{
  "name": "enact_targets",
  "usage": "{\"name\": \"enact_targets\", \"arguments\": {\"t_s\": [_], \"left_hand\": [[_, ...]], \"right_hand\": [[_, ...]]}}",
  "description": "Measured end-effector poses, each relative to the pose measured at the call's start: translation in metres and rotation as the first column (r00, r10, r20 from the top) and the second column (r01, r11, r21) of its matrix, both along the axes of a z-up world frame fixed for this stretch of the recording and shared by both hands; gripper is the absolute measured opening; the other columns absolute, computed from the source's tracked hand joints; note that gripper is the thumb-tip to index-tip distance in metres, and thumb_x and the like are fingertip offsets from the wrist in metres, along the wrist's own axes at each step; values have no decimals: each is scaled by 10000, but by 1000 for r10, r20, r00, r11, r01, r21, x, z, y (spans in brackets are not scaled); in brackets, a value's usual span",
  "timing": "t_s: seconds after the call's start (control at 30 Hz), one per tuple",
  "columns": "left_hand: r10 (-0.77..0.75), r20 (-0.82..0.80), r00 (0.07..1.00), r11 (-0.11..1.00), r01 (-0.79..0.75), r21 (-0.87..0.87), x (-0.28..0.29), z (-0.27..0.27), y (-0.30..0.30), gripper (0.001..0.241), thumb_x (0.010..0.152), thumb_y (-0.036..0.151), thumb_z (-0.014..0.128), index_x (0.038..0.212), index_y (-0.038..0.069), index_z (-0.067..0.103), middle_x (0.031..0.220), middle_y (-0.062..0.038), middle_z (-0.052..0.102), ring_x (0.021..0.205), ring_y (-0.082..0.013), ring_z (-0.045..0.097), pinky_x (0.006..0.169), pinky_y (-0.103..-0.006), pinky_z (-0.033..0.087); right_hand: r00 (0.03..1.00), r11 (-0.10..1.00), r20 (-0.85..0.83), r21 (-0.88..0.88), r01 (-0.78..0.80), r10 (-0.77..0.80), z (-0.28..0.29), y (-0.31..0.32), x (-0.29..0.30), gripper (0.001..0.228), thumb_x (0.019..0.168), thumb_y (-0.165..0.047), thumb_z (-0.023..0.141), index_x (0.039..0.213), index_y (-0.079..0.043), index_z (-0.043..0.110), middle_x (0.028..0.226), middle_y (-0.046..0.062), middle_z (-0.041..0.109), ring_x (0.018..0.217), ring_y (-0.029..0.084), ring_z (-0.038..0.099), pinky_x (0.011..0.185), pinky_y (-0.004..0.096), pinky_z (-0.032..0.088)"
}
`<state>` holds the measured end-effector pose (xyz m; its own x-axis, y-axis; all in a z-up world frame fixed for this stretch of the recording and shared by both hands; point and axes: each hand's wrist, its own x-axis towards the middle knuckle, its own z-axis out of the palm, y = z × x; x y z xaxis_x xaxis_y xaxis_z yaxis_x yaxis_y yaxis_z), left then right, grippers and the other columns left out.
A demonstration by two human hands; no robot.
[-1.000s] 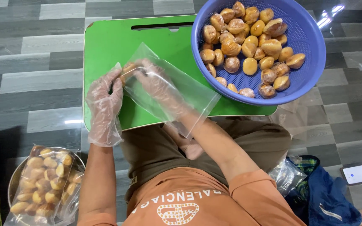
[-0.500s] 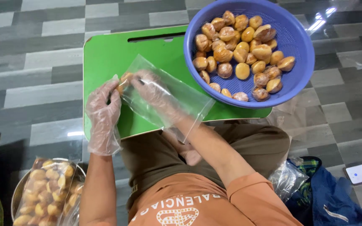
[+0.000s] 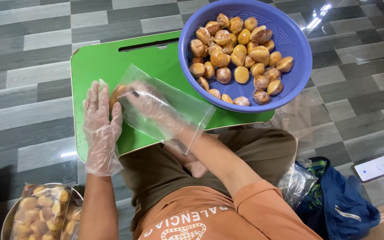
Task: Packing small round food items from a bowl into a plastic bag
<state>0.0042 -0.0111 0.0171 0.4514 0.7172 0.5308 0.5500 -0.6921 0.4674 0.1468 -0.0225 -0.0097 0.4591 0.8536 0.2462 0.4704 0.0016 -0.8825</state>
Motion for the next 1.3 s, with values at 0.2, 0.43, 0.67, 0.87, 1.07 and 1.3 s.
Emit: {"name": "enact_targets", "arguments": {"t_s": [0.2, 0.43, 0.67, 0.87, 1.07, 1.3], "left_hand": [[-106, 46, 993, 994, 106, 4, 0, 3, 1, 386, 926, 104, 519, 1309, 74, 547, 1315, -209, 527, 1183, -405, 495, 1016, -452, 402], [-117, 91, 989, 990, 109, 88, 2, 12, -6, 314, 933, 54, 555, 1238, 33, 630, 1190, -247, 617, 1089, -407, 576, 941, -452, 461], [-69, 172, 983, 997, 62, 49, 6, 32, -23, 293, 904, -84, 611, 1192, -48, 650, 1146, -230, 649, 987, -319, 628, 852, -373, 510], [-62, 229, 971, 998, 62, 10, 6, 27, -20, 294, 903, -115, 606, 1187, -53, 649, 1148, -222, 650, 979, -298, 631, 836, -355, 507], [-49, 188, 981, 999, 47, 16, 5, 30, -23, 304, 907, -89, 619, 1205, -37, 647, 1141, -235, 648, 942, -298, 628, 793, -353, 523], [-5, 188, 982, 1000, 7, -10, 5, 28, -21, 288, 902, -57, 621, 1185, -22, 659, 1132, -204, 656, 949, -289, 630, 812, -355, 513]], "right_hand": [[995, 998, 77, 13, 65, -66, -1, 8, 3, 178, 750, -455, 673, 816, -292, 646, 824, -110, 686, 862, 93, 675, 765, 259, 539], [937, 939, 95, 43, -342, 336, 4, -15, 17, 304, 948, -258, 521, 1163, -43, 533, 1143, 111, 570, 1166, 164, 525, 1078, 269, 399], [915, 943, -345, -176, -281, 209, 68, -28, 11, 333, 836, -298, 536, 1036, -49, 630, 1119, 128, 625, 643, 111, 568, 511, 191, 501], [914, 956, -336, -97, -276, 229, 60, -26, 11, 244, 865, -271, 551, 954, -78, 671, 942, 99, 655, 520, 74, 487, 396, 186, 410], [889, 943, -374, -94, -318, 263, 67, -32, 14, 198, 892, -288, 550, 930, -146, 683, 908, 50, 611, 482, 45, 428, 365, 183, 359], [886, 933, -416, -191, -305, 204, 95, -45, 8, 266, 891, -261, 504, 1033, -65, 615, 1034, 94, 640, 800, 142, 608, 690, 251, 531]]}}
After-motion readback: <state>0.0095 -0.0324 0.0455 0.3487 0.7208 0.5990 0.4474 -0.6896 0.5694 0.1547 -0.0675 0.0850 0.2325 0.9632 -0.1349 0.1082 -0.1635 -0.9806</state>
